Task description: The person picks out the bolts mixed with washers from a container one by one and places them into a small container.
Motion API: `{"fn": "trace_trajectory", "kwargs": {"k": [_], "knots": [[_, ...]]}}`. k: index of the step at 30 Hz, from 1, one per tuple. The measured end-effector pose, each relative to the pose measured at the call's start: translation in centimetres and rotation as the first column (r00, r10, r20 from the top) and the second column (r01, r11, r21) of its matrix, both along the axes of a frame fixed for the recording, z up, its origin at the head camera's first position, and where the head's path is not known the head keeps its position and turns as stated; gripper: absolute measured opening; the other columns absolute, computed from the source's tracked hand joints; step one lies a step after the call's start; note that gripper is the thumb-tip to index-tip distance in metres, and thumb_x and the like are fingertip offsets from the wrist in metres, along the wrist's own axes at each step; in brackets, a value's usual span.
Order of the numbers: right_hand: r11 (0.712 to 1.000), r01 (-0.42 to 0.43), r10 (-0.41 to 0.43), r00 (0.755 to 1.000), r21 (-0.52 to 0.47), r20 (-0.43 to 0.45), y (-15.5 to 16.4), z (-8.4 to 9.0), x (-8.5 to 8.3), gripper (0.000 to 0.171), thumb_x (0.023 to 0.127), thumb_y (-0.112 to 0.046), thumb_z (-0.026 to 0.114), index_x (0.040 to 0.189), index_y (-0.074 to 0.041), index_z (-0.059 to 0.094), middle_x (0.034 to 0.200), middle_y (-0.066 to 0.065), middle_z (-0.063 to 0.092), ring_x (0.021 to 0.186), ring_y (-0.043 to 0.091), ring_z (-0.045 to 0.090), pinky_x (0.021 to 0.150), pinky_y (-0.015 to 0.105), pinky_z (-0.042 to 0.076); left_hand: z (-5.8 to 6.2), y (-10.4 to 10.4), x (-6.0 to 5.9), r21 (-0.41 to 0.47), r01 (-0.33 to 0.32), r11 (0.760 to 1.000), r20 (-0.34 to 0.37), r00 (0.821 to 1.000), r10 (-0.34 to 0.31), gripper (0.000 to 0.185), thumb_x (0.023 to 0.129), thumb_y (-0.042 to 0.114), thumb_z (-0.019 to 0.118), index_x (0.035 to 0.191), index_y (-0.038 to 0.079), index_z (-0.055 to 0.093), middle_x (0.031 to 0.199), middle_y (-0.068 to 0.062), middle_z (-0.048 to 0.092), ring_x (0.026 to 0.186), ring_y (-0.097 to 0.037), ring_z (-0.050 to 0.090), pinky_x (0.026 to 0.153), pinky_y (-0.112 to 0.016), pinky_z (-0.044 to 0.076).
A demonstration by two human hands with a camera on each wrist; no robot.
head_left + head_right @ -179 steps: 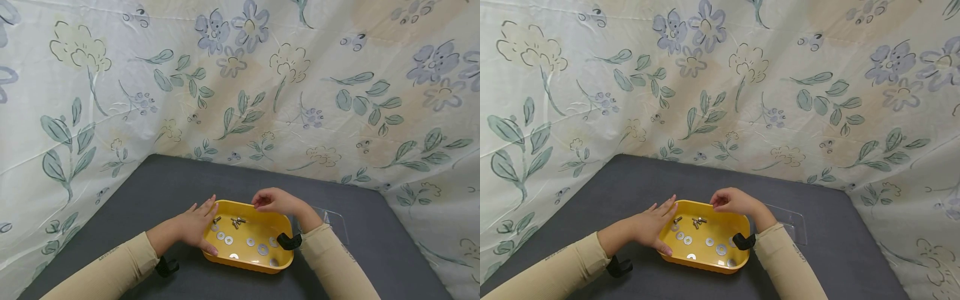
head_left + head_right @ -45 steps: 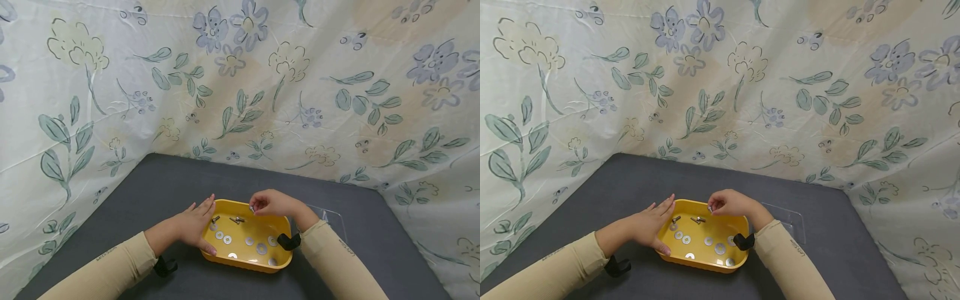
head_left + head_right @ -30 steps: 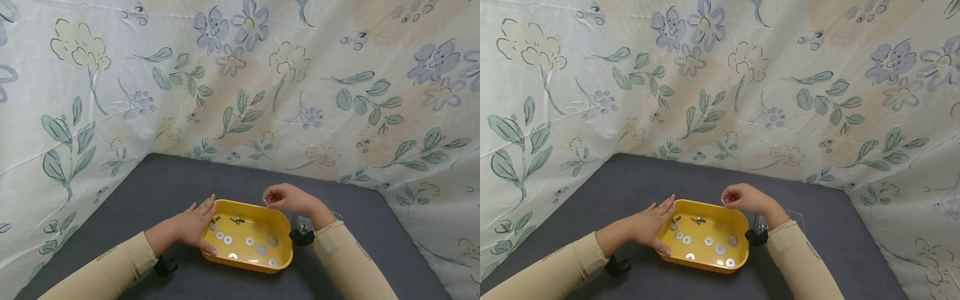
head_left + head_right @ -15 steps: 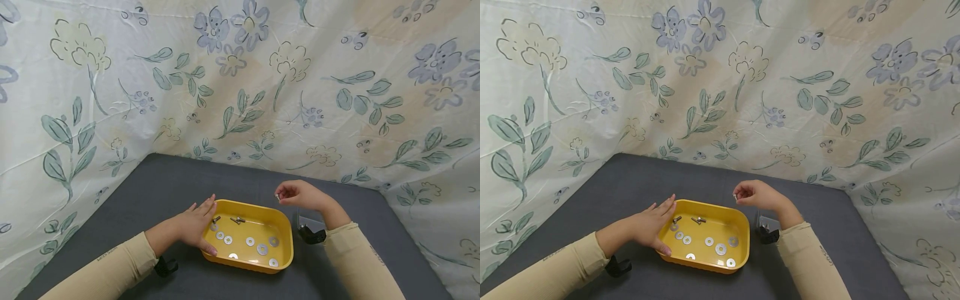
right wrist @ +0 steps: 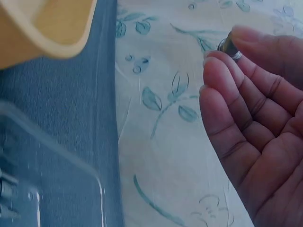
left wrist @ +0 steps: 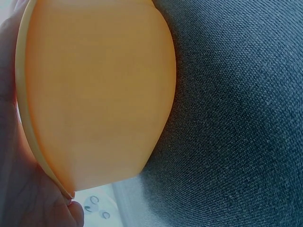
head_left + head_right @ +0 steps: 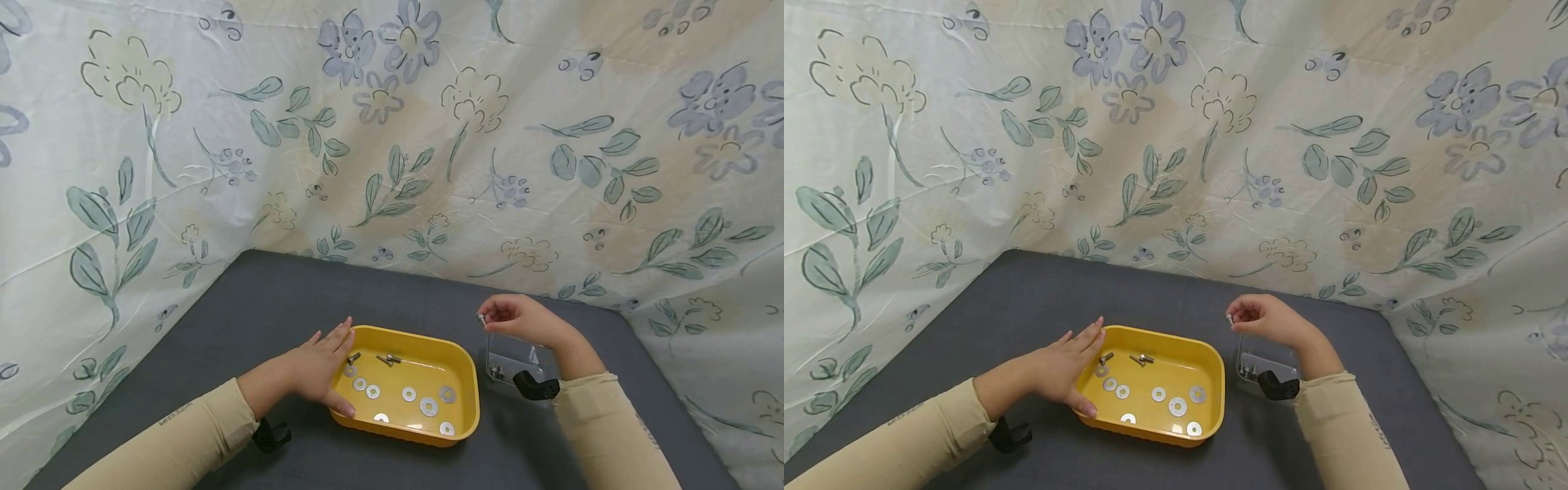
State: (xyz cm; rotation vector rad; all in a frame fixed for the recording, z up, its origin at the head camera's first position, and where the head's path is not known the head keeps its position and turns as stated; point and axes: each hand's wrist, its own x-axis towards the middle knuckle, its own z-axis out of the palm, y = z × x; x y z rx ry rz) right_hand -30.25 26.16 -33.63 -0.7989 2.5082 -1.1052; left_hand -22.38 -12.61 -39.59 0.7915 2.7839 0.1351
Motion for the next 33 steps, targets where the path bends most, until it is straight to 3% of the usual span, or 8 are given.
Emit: {"fn": "trace_trajectory", "kwargs": {"k": [4, 11, 17, 23, 33], "knots": [[1.000, 0.024, -0.024, 1.000, 0.008, 0.006, 1.0, -0.1, 0.0, 0.021, 0.086, -0.019, 0.065, 0.102, -0.007, 0.060, 0.090, 0.009, 0.060, 0.085, 0.032, 0.056, 0.072, 0.029, 0.052, 0.0, 0.0, 0.0, 0.000, 0.000, 1.000, 0.001, 1.000, 0.000, 0.129, 0.057, 0.084, 0.053, 0.147, 0.006, 0.005, 0.152, -0.008, -0.013, 0.140, -0.022, -0.002, 0.109, -0.052, 0.010], [0.997, 0.072, -0.073, 0.996, 0.025, 0.041, 2.4, -0.1, 0.1, 0.022, 0.085, -0.019, 0.066, 0.102, -0.007, 0.061, 0.090, 0.011, 0.058, 0.083, 0.027, 0.055, 0.071, 0.030, 0.051, 0.1, 0.0, 0.0, 0.006, -0.001, 1.000, 0.007, 1.000, 0.001, 0.129, 0.056, 0.083, 0.054, 0.147, 0.006, 0.005, 0.152, -0.007, -0.014, 0.140, -0.021, -0.002, 0.109, -0.052, 0.009], [0.996, 0.080, -0.082, 0.993, 0.037, 0.080, 3.7, -0.1, 0.4, 0.022, 0.085, -0.016, 0.065, 0.103, -0.004, 0.059, 0.091, 0.013, 0.058, 0.085, 0.035, 0.054, 0.071, 0.029, 0.051, 0.1, 0.1, 0.1, 0.009, -0.002, 1.000, 0.004, 1.000, 0.002, 0.129, 0.057, 0.082, 0.055, 0.147, 0.006, 0.005, 0.152, -0.007, -0.013, 0.140, -0.021, -0.002, 0.109, -0.052, 0.010], [0.995, 0.066, -0.071, 0.994, 0.068, 0.082, 5.0, -0.3, 0.6, 0.024, 0.085, -0.017, 0.066, 0.103, -0.003, 0.059, 0.090, 0.013, 0.058, 0.079, 0.024, 0.056, 0.069, 0.029, 0.050, 0.1, 0.1, 0.0, 0.002, -0.007, 1.000, 0.004, 1.000, 0.007, 0.129, 0.056, 0.083, 0.055, 0.147, 0.006, 0.005, 0.152, -0.007, -0.014, 0.140, -0.021, -0.002, 0.109, -0.052, 0.009], [0.995, 0.067, -0.074, 0.993, 0.076, 0.094, 5.9, -0.4, 1.1, 0.027, 0.085, -0.016, 0.065, 0.104, 0.002, 0.058, 0.089, 0.013, 0.057, 0.078, 0.024, 0.055, 0.066, 0.030, 0.050, 0.0, 0.1, 0.0, 0.003, -0.002, 1.000, 0.007, 1.000, 0.002, 0.129, 0.056, 0.083, 0.054, 0.147, 0.006, 0.005, 0.152, -0.008, -0.014, 0.140, -0.023, -0.002, 0.109, -0.052, 0.010]]}}
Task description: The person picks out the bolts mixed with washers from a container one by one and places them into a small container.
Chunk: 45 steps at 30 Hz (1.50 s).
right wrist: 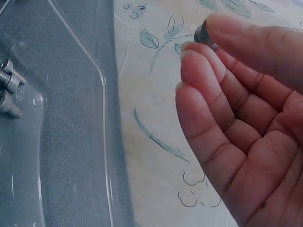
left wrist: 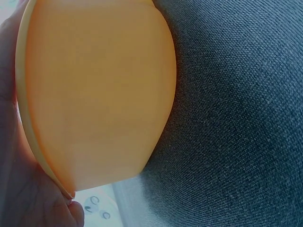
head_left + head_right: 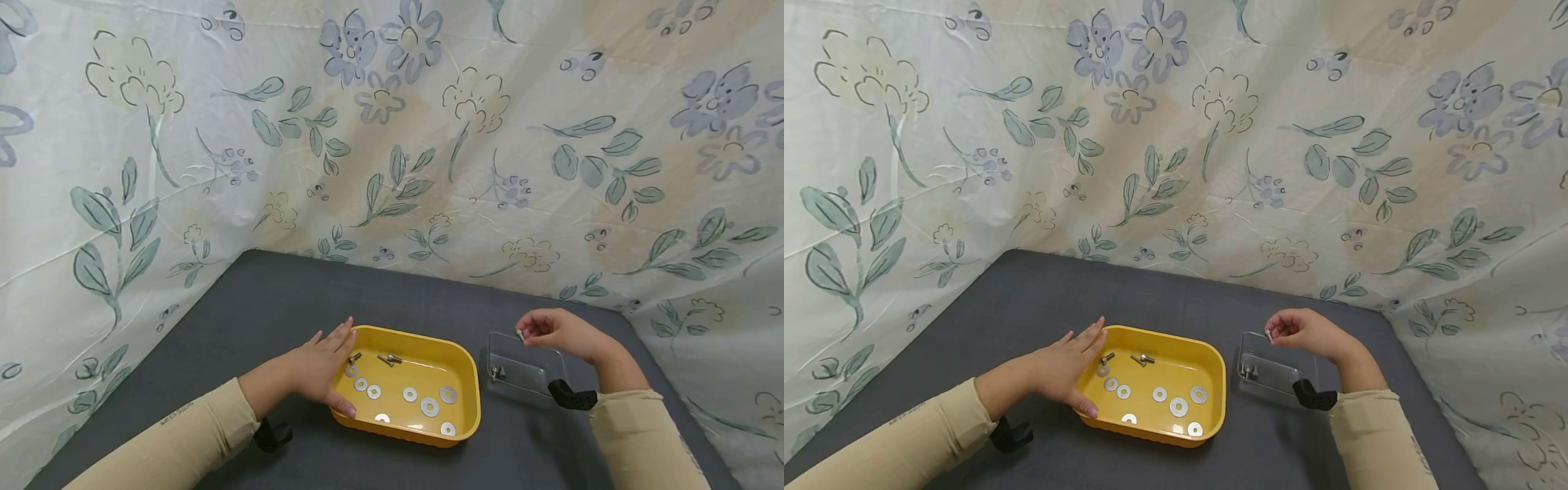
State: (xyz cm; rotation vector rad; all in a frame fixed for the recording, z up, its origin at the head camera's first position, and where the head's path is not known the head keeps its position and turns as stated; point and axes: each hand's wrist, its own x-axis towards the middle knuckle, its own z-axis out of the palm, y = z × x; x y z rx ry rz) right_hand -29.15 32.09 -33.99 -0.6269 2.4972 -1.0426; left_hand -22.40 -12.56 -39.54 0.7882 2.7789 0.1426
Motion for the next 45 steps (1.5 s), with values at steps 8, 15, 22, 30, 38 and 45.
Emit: {"fn": "trace_trajectory", "kwargs": {"k": [8, 15, 22, 30, 38, 45], "knots": [[1.000, 0.000, 0.001, 1.000, -0.020, 0.028, 0.5, -0.5, 0.2, 0.026, 0.086, -0.016, 0.064, 0.105, 0.001, 0.058, 0.090, 0.014, 0.056, 0.079, 0.020, 0.056, 0.068, 0.031, 0.051, 0.0, 0.0, 0.0, -0.003, 0.001, 1.000, 0.001, 1.000, -0.001, 0.129, 0.056, 0.084, 0.053, 0.147, 0.006, 0.004, 0.152, -0.007, -0.015, 0.140, -0.023, -0.003, 0.109, -0.052, 0.010], [1.000, 0.000, 0.001, 0.999, -0.025, 0.041, 0.6, -0.7, 0.3, 0.026, 0.086, -0.016, 0.064, 0.105, 0.001, 0.058, 0.090, 0.014, 0.056, 0.079, 0.020, 0.057, 0.068, 0.031, 0.051, -0.1, 0.0, 0.0, -0.010, 0.000, 1.000, -0.003, 1.000, 0.000, 0.130, 0.056, 0.084, 0.052, 0.147, 0.007, 0.004, 0.152, -0.007, -0.014, 0.140, -0.022, -0.004, 0.109, -0.052, 0.010], [0.999, 0.025, -0.023, 0.999, -0.038, 0.044, 0.7, -0.8, 0.3, 0.030, 0.085, -0.017, 0.065, 0.107, 0.002, 0.058, 0.096, 0.022, 0.057, 0.082, 0.021, 0.058, 0.070, 0.030, 0.051, 0.0, 0.1, 0.0, -0.006, -0.003, 1.000, 0.002, 1.000, 0.003, 0.129, 0.056, 0.084, 0.053, 0.147, 0.007, 0.004, 0.152, -0.007, -0.014, 0.140, -0.022, -0.004, 0.109, -0.052, 0.010], [0.999, 0.023, -0.022, 0.999, -0.040, 0.030, 0.7, -1.0, 0.0, 0.030, 0.086, -0.018, 0.064, 0.108, 0.001, 0.058, 0.097, 0.020, 0.058, 0.084, 0.020, 0.058, 0.071, 0.029, 0.051, 0.0, 0.0, -0.1, 0.002, 0.000, 1.000, -0.003, 1.000, 0.000, 0.129, 0.056, 0.083, 0.054, 0.147, 0.007, 0.005, 0.152, -0.008, -0.013, 0.140, -0.023, -0.003, 0.108, -0.053, 0.010], [0.998, 0.006, -0.004, 1.000, -0.060, 0.021, 0.1, -1.0, -0.1, 0.032, 0.086, -0.021, 0.064, 0.109, 0.000, 0.058, 0.098, 0.014, 0.059, 0.085, 0.020, 0.059, 0.074, 0.028, 0.051, -0.1, 0.1, -0.1, 0.000, -0.005, 1.000, 0.003, 1.000, 0.005, 0.129, 0.056, 0.083, 0.054, 0.147, 0.007, 0.004, 0.152, -0.007, -0.014, 0.140, -0.023, -0.003, 0.109, -0.053, 0.010], [0.997, -0.016, 0.017, 1.000, -0.078, 0.009, -0.8, -0.7, -0.3, 0.029, 0.087, -0.020, 0.063, 0.108, -0.001, 0.058, 0.099, 0.014, 0.060, 0.086, 0.021, 0.059, 0.075, 0.028, 0.051, 0.0, 0.0, -0.1, -0.001, -0.003, 1.000, 0.000, 1.000, 0.003, 0.129, 0.056, 0.083, 0.054, 0.147, 0.007, 0.004, 0.152, -0.007, -0.014, 0.140, -0.022, -0.003, 0.109, -0.052, 0.010]]}}
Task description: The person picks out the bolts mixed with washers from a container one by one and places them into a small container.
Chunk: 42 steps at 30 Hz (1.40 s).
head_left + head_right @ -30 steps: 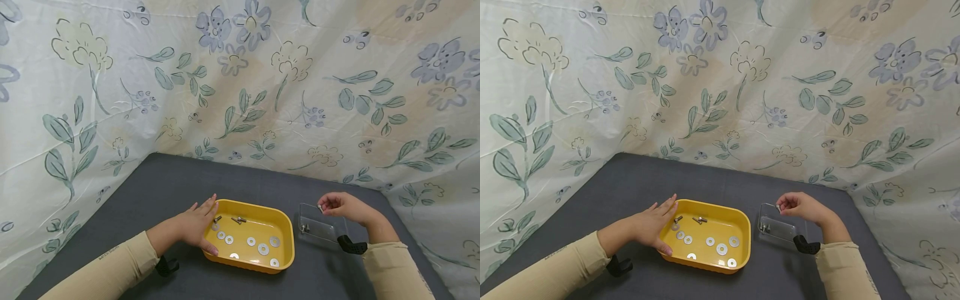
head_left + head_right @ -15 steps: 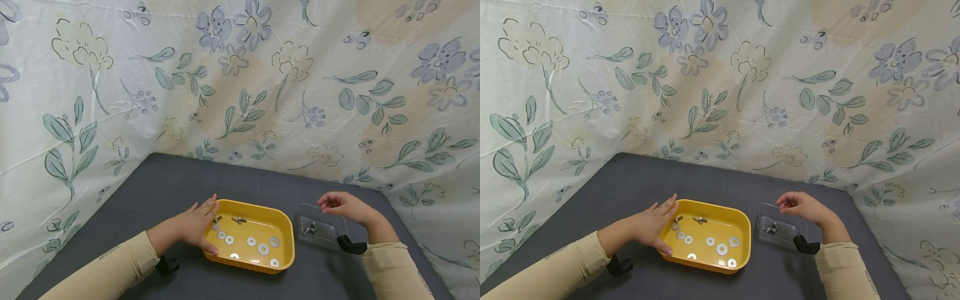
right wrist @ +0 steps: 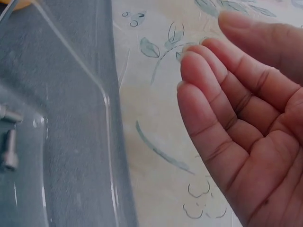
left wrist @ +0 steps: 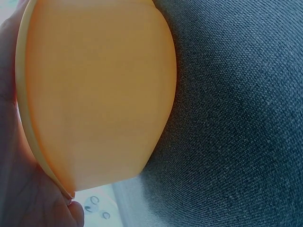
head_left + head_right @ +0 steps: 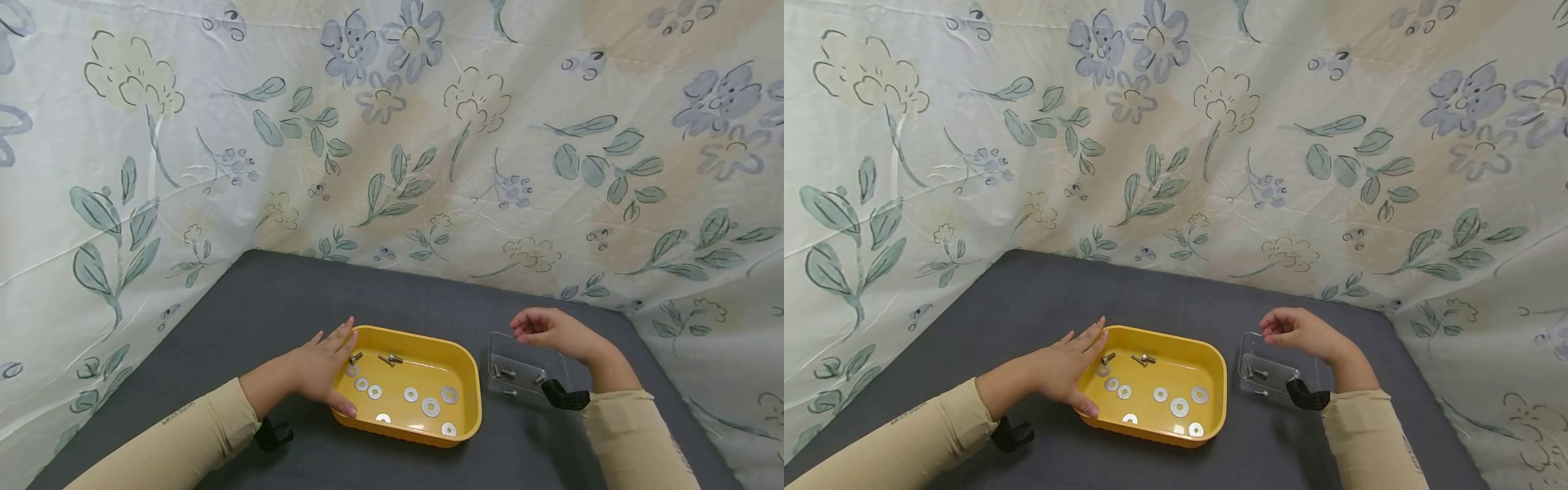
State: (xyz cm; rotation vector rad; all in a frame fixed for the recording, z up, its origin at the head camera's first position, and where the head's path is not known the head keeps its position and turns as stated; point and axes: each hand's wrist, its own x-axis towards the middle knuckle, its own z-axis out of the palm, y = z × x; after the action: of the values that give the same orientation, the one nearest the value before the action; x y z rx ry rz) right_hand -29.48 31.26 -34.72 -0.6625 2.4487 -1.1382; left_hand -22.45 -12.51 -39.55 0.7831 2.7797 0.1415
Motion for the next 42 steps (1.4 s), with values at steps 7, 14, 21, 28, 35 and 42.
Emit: {"fn": "trace_trajectory", "kwargs": {"k": [7, 14, 21, 28, 35, 42], "knots": [[1.000, 0.003, -0.003, 1.000, 0.013, -0.010, -1.2, 0.7, -0.3, 0.029, 0.086, -0.020, 0.064, 0.108, -0.003, 0.058, 0.100, 0.015, 0.060, 0.090, 0.024, 0.058, 0.076, 0.027, 0.051, -0.1, -0.1, 0.0, 0.003, 0.004, 1.000, -0.001, 1.000, -0.004, 0.129, 0.056, 0.083, 0.054, 0.147, 0.007, 0.004, 0.152, -0.008, -0.014, 0.140, -0.022, -0.002, 0.109, -0.052, 0.010], [0.999, -0.035, 0.035, 0.999, 0.016, -0.026, -2.4, 0.9, -0.9, 0.028, 0.086, -0.022, 0.064, 0.108, -0.005, 0.059, 0.101, 0.012, 0.061, 0.092, 0.025, 0.059, 0.081, 0.037, 0.050, -0.1, -0.1, -0.1, 0.005, 0.002, 1.000, 0.001, 1.000, -0.002, 0.128, 0.056, 0.083, 0.054, 0.147, 0.007, 0.005, 0.152, -0.008, -0.013, 0.140, -0.022, -0.002, 0.109, -0.052, 0.010], [0.998, -0.066, 0.066, 0.998, -0.007, -0.012, -4.0, 1.4, -1.1, 0.027, 0.086, -0.022, 0.064, 0.108, -0.007, 0.059, 0.102, 0.011, 0.061, 0.096, 0.030, 0.057, 0.081, 0.033, 0.051, -0.1, -0.1, -0.1, -0.004, -0.001, 1.000, -0.002, 1.000, 0.001, 0.129, 0.056, 0.084, 0.053, 0.147, 0.006, 0.006, 0.152, -0.008, -0.013, 0.140, -0.022, -0.002, 0.109, -0.052, 0.010], [0.996, -0.086, 0.085, 0.996, -0.019, -0.030, -5.7, 1.6, -1.3, 0.026, 0.085, -0.021, 0.066, 0.107, -0.007, 0.060, 0.100, 0.010, 0.061, 0.095, 0.036, 0.056, 0.078, 0.033, 0.051, -0.1, -0.1, -0.2, -0.002, 0.006, 1.000, -0.003, 1.000, -0.006, 0.129, 0.056, 0.084, 0.053, 0.147, 0.006, 0.007, 0.152, -0.008, -0.013, 0.140, -0.022, -0.002, 0.109, -0.052, 0.010], [0.989, -0.147, 0.146, 0.989, -0.026, -0.036, -7.7, 1.6, -1.5, 0.025, 0.085, -0.019, 0.065, 0.106, -0.005, 0.060, 0.099, 0.010, 0.062, 0.091, 0.030, 0.058, 0.079, 0.033, 0.051, -0.2, -0.1, -0.2, 0.003, 0.003, 1.000, 0.005, 1.000, -0.003, 0.129, 0.056, 0.084, 0.053, 0.148, 0.007, 0.005, 0.152, -0.007, -0.015, 0.140, -0.022, -0.004, 0.109, -0.052, 0.009], [0.976, -0.212, 0.209, 0.976, -0.051, -0.057, -9.4, 1.3, -1.6, 0.023, 0.086, -0.016, 0.064, 0.105, -0.003, 0.060, 0.098, 0.009, 0.062, 0.090, 0.028, 0.058, 0.078, 0.028, 0.051, -0.2, -0.1, -0.1, 0.003, 0.005, 1.000, -0.001, 1.000, -0.005, 0.128, 0.056, 0.084, 0.054, 0.147, 0.007, 0.006, 0.152, -0.008, -0.014, 0.140, -0.023, -0.003, 0.109, -0.052, 0.010]]}}
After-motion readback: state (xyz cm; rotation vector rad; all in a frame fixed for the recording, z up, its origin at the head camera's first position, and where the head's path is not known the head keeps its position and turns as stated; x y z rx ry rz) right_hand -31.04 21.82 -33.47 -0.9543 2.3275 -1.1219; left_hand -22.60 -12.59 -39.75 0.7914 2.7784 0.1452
